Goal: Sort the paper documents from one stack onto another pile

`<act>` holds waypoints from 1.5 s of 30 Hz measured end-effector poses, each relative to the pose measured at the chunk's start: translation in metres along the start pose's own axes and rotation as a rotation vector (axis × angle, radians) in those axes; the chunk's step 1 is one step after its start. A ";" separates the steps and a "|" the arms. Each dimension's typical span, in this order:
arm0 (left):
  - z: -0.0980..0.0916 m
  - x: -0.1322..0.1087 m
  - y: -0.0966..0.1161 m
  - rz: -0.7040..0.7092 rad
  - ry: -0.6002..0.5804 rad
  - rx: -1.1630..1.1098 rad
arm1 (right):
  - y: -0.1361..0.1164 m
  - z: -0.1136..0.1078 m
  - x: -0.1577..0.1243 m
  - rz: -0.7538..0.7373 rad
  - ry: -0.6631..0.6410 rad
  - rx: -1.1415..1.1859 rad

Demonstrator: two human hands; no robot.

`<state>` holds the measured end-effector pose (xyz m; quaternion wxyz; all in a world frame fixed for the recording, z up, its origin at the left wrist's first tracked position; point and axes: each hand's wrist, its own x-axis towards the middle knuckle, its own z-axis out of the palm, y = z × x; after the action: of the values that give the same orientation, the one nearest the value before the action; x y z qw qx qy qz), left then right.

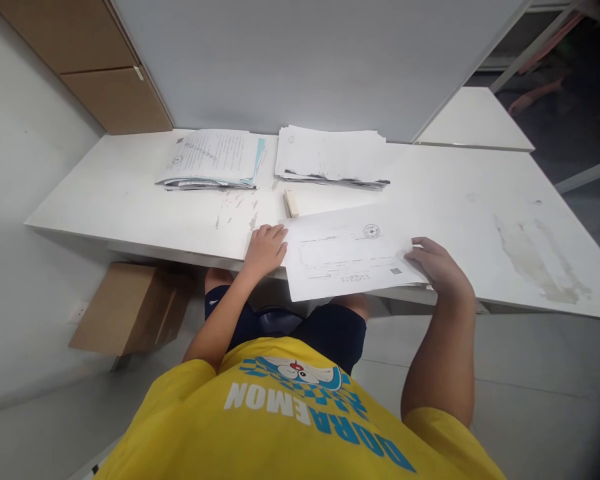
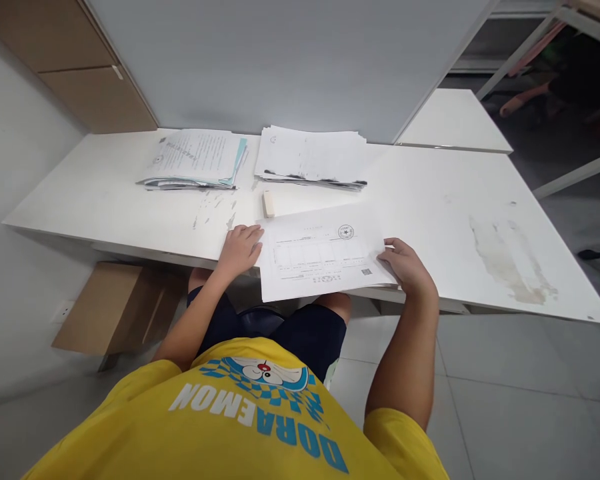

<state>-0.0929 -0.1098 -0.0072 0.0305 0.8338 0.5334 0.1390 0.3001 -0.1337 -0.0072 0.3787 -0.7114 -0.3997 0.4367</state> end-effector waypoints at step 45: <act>0.016 0.094 -0.020 0.074 -0.025 -0.122 | 0.028 0.008 -0.003 -0.156 0.169 0.186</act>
<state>-0.0698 -0.0156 -0.0080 0.0828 0.8514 0.4921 0.1617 0.2989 -0.1456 -0.0335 0.5081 -0.6741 -0.3784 0.3798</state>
